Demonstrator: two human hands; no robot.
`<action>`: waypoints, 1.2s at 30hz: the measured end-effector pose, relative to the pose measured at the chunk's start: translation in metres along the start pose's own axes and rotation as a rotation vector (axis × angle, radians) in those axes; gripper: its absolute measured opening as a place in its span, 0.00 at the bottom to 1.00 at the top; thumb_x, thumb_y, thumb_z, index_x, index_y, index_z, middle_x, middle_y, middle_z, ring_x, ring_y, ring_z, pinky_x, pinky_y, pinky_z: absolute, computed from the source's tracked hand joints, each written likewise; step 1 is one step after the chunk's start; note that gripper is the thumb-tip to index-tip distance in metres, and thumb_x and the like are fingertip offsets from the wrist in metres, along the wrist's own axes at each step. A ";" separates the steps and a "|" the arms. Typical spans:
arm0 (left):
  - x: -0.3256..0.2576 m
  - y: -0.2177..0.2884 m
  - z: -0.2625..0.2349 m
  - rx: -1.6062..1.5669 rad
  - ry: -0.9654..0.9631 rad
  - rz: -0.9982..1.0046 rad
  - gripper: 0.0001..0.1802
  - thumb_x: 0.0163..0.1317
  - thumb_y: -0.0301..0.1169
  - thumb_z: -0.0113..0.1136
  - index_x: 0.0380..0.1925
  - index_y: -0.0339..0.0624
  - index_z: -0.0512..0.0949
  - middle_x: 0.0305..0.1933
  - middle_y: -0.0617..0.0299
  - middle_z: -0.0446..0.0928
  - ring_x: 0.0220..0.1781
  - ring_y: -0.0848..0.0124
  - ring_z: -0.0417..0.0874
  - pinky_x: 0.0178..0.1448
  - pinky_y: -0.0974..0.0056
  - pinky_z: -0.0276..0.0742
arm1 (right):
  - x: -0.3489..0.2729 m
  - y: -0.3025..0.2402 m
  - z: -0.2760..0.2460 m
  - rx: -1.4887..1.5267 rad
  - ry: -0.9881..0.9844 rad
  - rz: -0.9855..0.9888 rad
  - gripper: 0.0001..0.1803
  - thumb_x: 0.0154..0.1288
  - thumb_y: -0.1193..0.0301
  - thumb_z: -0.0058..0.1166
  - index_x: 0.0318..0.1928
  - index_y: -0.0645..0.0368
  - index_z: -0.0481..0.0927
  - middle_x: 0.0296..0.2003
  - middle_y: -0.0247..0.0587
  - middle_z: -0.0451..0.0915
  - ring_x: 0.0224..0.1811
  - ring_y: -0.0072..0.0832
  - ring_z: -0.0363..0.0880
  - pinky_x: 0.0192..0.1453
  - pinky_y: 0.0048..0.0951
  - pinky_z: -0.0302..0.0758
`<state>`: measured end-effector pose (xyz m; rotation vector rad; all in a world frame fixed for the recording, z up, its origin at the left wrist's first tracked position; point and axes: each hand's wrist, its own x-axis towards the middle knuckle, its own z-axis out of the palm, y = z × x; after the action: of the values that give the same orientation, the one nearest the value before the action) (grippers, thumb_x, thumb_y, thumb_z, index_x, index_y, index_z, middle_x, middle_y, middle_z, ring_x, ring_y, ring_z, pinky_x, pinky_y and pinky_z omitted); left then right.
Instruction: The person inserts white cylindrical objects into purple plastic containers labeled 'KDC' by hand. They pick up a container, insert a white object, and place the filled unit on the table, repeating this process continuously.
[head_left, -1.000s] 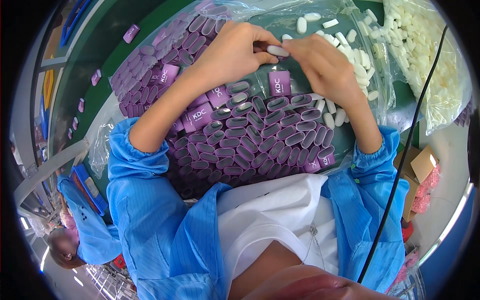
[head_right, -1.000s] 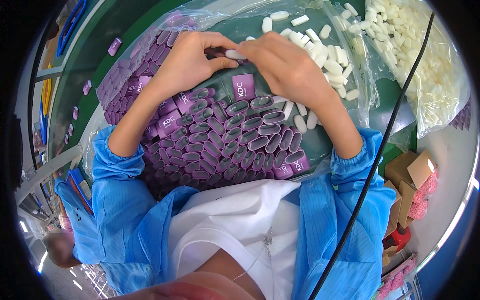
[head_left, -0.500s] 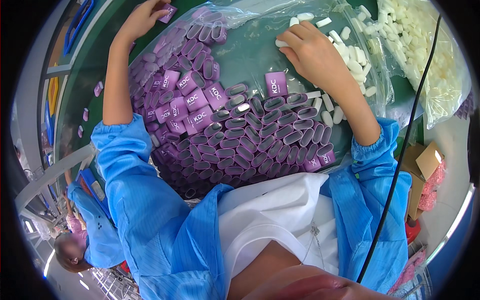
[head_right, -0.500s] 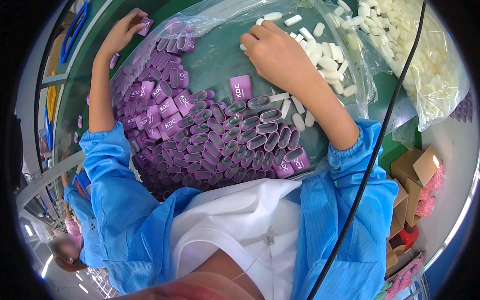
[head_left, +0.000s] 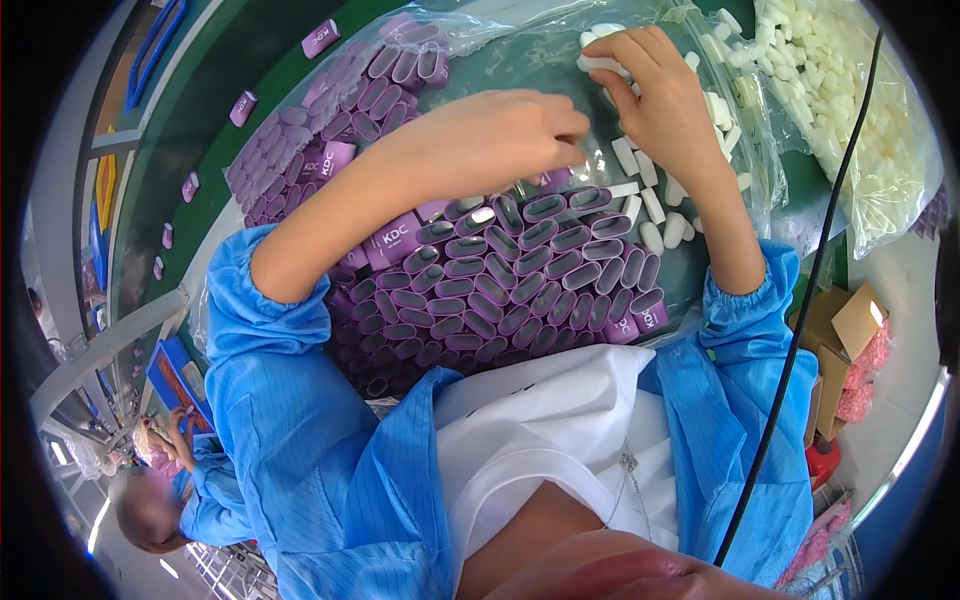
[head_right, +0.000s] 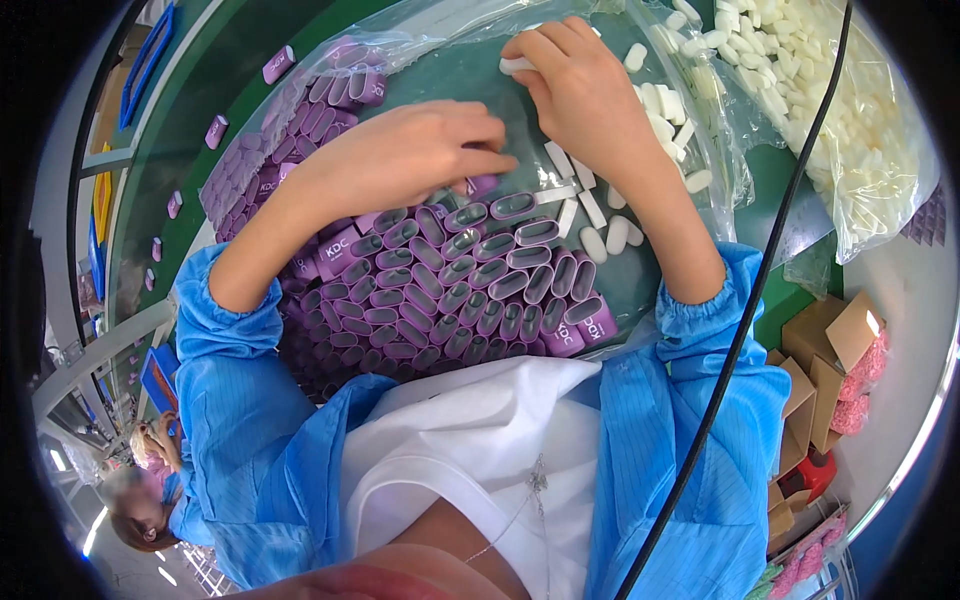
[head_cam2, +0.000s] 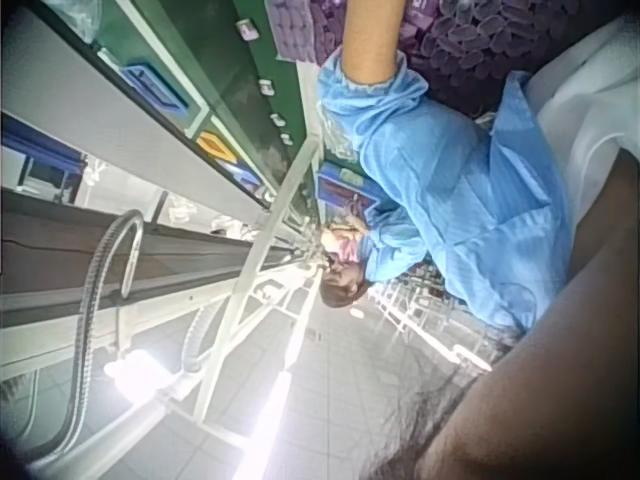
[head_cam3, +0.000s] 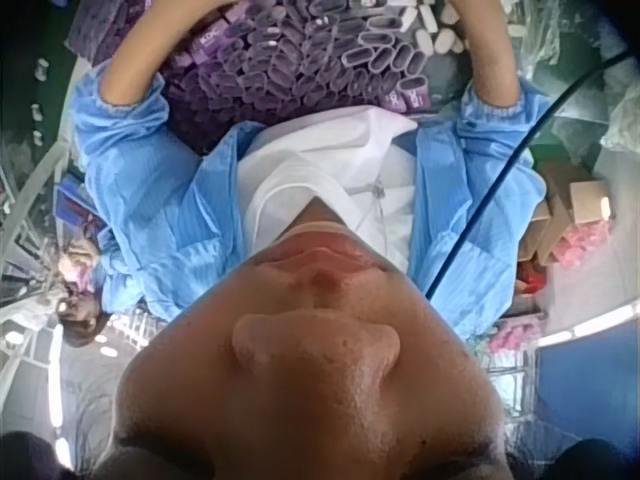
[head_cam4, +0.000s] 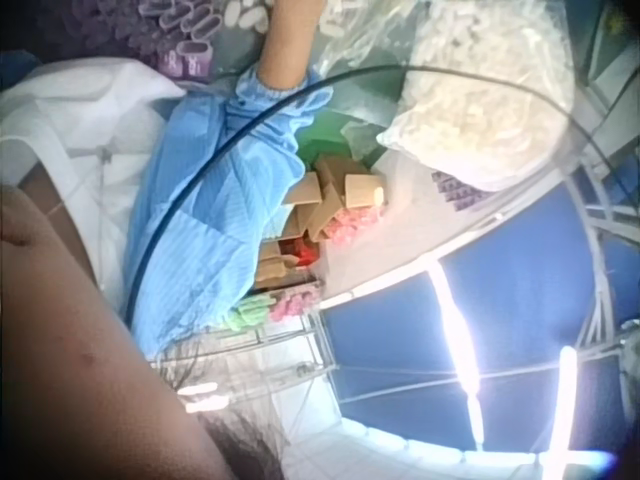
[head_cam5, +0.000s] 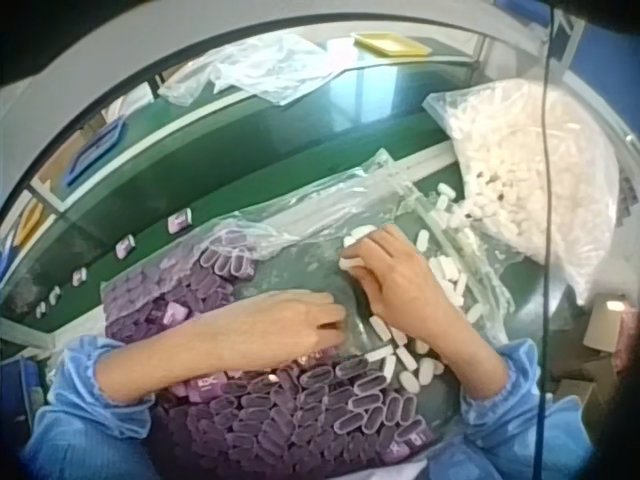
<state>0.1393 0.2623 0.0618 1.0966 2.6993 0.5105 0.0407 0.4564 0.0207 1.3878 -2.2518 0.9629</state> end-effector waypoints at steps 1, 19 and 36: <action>-0.001 -0.001 -0.002 0.009 -0.032 -0.058 0.23 0.44 0.18 0.66 0.46 0.36 0.83 0.50 0.58 0.79 0.53 0.59 0.80 0.55 0.60 0.79 | 0.000 -0.001 -0.001 0.056 0.021 0.030 0.11 0.58 0.80 0.63 0.43 0.60 0.83 0.37 0.40 0.81 0.43 0.39 0.78 0.47 0.35 0.78; 0.005 -0.019 0.035 -0.540 0.554 -0.607 0.12 0.51 0.25 0.78 0.35 0.37 0.85 0.37 0.63 0.85 0.42 0.76 0.86 0.50 0.69 0.80 | -0.001 -0.028 0.009 0.113 -0.034 -0.165 0.14 0.44 0.83 0.61 0.36 0.62 0.85 0.34 0.40 0.79 0.42 0.39 0.78 0.45 0.36 0.78; 0.004 -0.015 0.025 -0.752 0.487 -0.674 0.12 0.55 0.24 0.75 0.39 0.34 0.86 0.39 0.60 0.88 0.42 0.76 0.88 0.47 0.71 0.82 | -0.009 -0.008 0.006 0.143 -0.056 -0.294 0.17 0.51 0.81 0.63 0.45 0.60 0.86 0.39 0.40 0.81 0.39 0.37 0.80 0.41 0.36 0.80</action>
<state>0.1339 0.2613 0.0327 -0.1522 2.5738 1.5963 0.0526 0.4560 0.0141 1.7675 -1.9729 1.0085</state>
